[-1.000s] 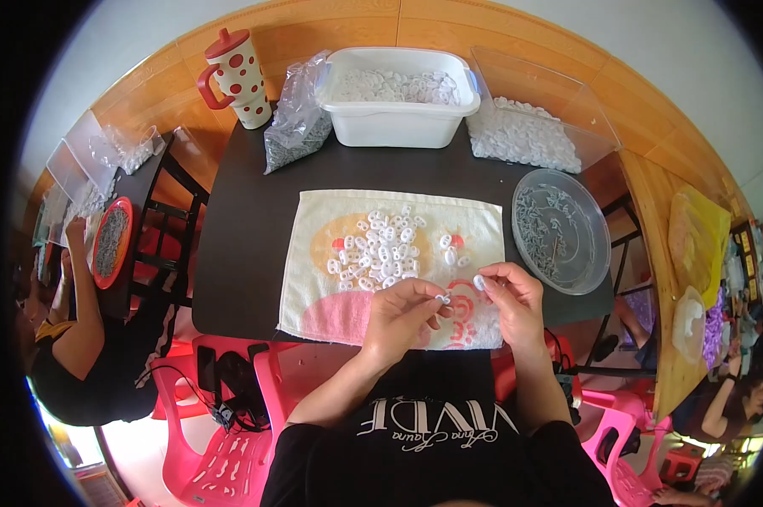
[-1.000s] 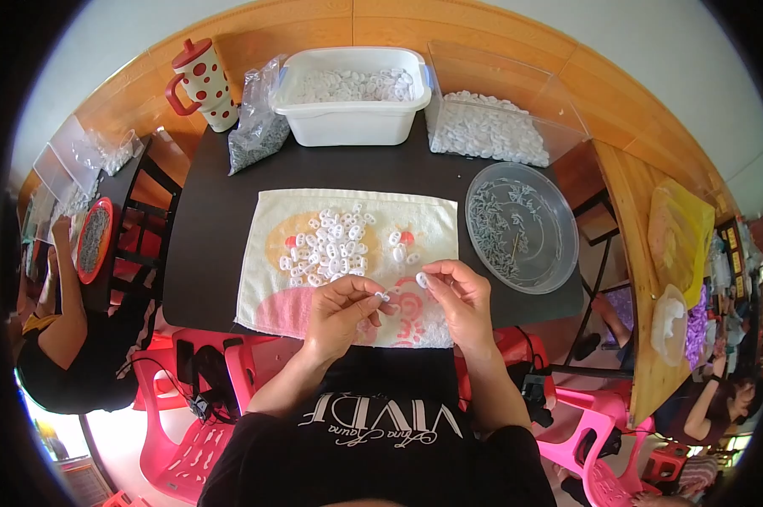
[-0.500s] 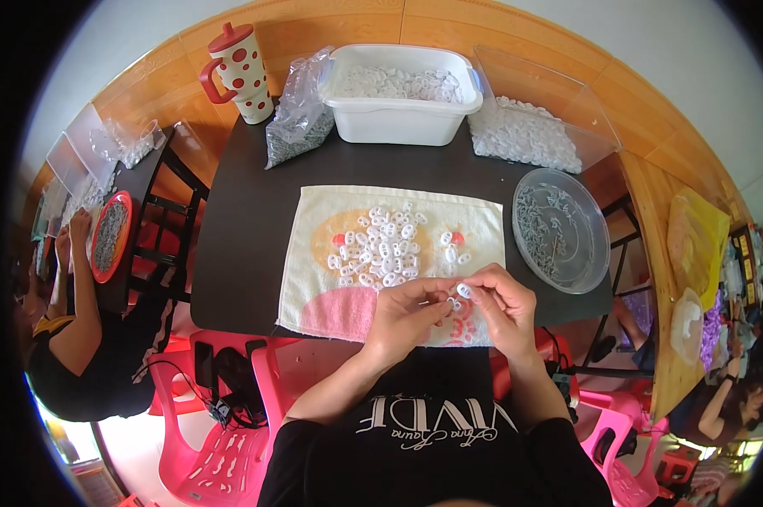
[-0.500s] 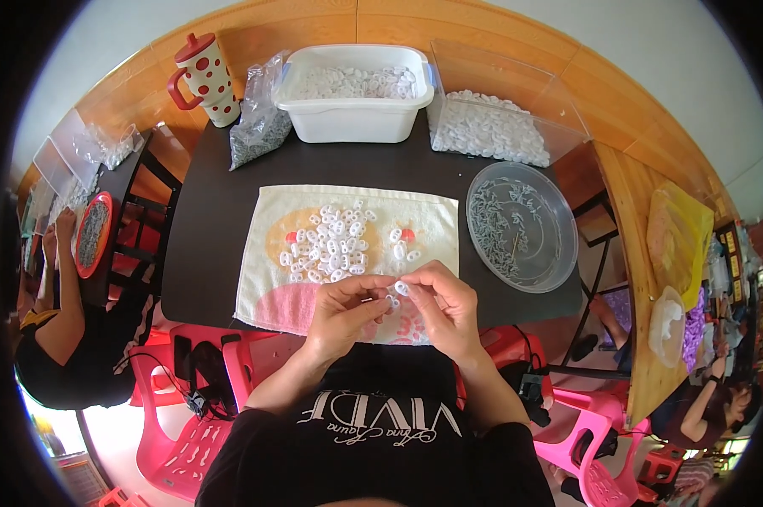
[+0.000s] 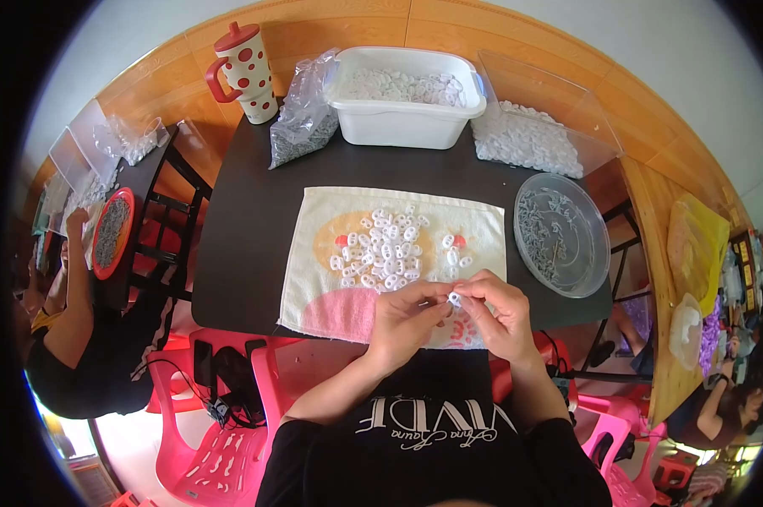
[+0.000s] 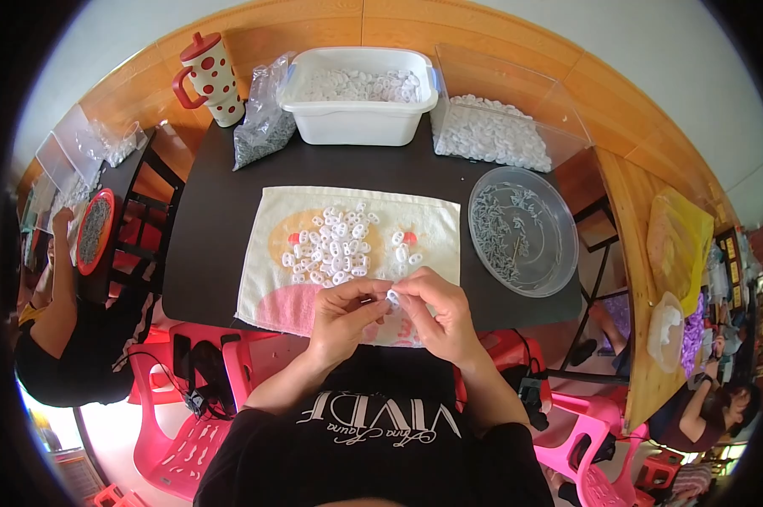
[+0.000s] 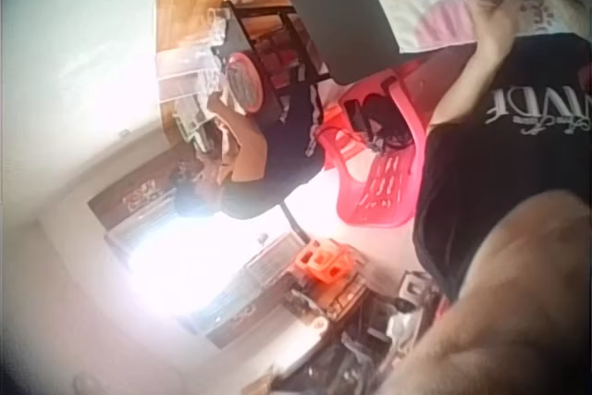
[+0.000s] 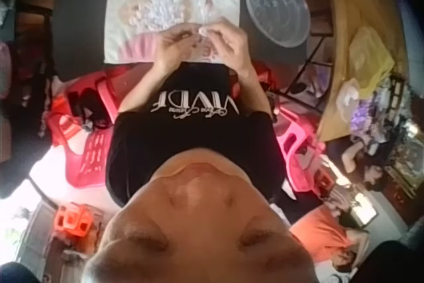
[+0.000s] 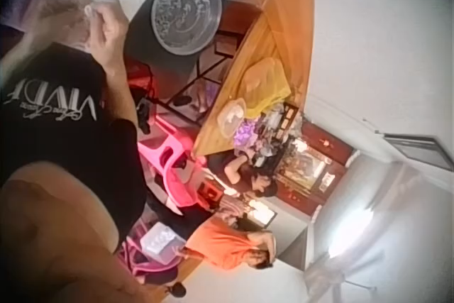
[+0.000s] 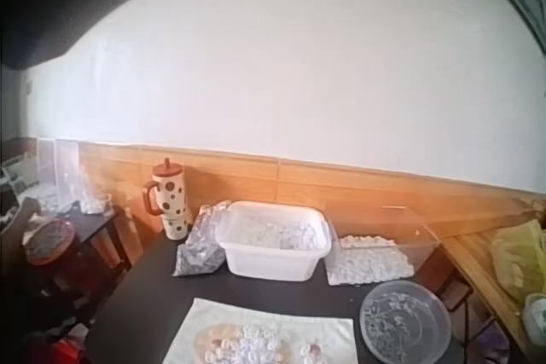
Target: Manually assembling small white plastic components by inserting metal pins into them.
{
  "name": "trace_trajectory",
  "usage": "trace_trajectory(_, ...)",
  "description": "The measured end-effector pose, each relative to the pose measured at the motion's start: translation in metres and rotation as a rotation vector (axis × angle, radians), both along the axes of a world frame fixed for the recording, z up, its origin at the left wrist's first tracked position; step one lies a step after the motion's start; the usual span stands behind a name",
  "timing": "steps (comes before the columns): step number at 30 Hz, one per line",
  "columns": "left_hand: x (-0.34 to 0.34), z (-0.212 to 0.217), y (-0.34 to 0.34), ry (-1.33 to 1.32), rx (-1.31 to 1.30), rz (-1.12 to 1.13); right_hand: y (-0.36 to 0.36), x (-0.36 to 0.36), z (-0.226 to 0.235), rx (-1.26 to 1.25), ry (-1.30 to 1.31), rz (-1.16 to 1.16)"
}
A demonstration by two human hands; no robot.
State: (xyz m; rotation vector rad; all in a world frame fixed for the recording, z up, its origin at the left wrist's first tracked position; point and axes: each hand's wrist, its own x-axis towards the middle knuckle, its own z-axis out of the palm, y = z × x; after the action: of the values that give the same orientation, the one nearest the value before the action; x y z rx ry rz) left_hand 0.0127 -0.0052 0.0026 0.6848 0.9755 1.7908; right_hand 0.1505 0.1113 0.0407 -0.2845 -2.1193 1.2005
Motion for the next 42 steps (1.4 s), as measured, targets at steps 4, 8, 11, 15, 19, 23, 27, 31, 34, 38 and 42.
trace_trajectory(4, 0.001, 0.003, -0.003, -0.034, -0.007, -0.001, -0.005, 0.002, 0.001, -0.002, -0.017, -0.005)
trace_trajectory(8, 0.003, 0.004, -0.003, 0.026, -0.032, 0.025, -0.006, 0.004, -0.010, -0.041, 0.026, 0.000)
trace_trajectory(11, 0.000, 0.002, -0.007, 0.139, -0.091, 0.012, -0.004, 0.004, -0.023, -0.026, 0.029, 0.021)
trace_trajectory(15, -0.004, -0.011, -0.014, 0.480, -0.158, 0.048, -0.007, -0.002, -0.039, 0.007, 0.030, 0.066)
trace_trajectory(19, -0.011, -0.005, -0.014, 0.962, -0.054, 0.183, -0.009, -0.005, -0.039, 0.111, -0.012, 0.050)
trace_trajectory(23, -0.016, 0.007, -0.009, 1.301, 0.011, 0.184, -0.010, -0.001, -0.040, 0.263, -0.083, 0.050)
trace_trajectory(27, -0.013, 0.008, -0.003, 1.363, 0.019, 0.210, -0.010, -0.005, -0.048, 0.471, -0.029, 0.060)
trace_trajectory(31, -0.016, 0.010, -0.011, 1.427, 0.038, 0.199, -0.017, -0.011, -0.042, 0.569, -0.044, 0.123)
trace_trajectory(34, -0.019, 0.008, -0.004, 1.453, 0.035, 0.117, -0.014, -0.005, -0.045, 0.611, -0.084, 0.085)
trace_trajectory(38, -0.022, 0.005, -0.006, 1.362, 0.025, 0.080, -0.017, -0.005, -0.048, 0.497, -0.015, -0.056)
trace_trajectory(42, -0.023, 0.005, -0.009, 0.961, -0.086, 0.123, -0.018, -0.009, -0.040, 0.173, 0.109, -0.028)
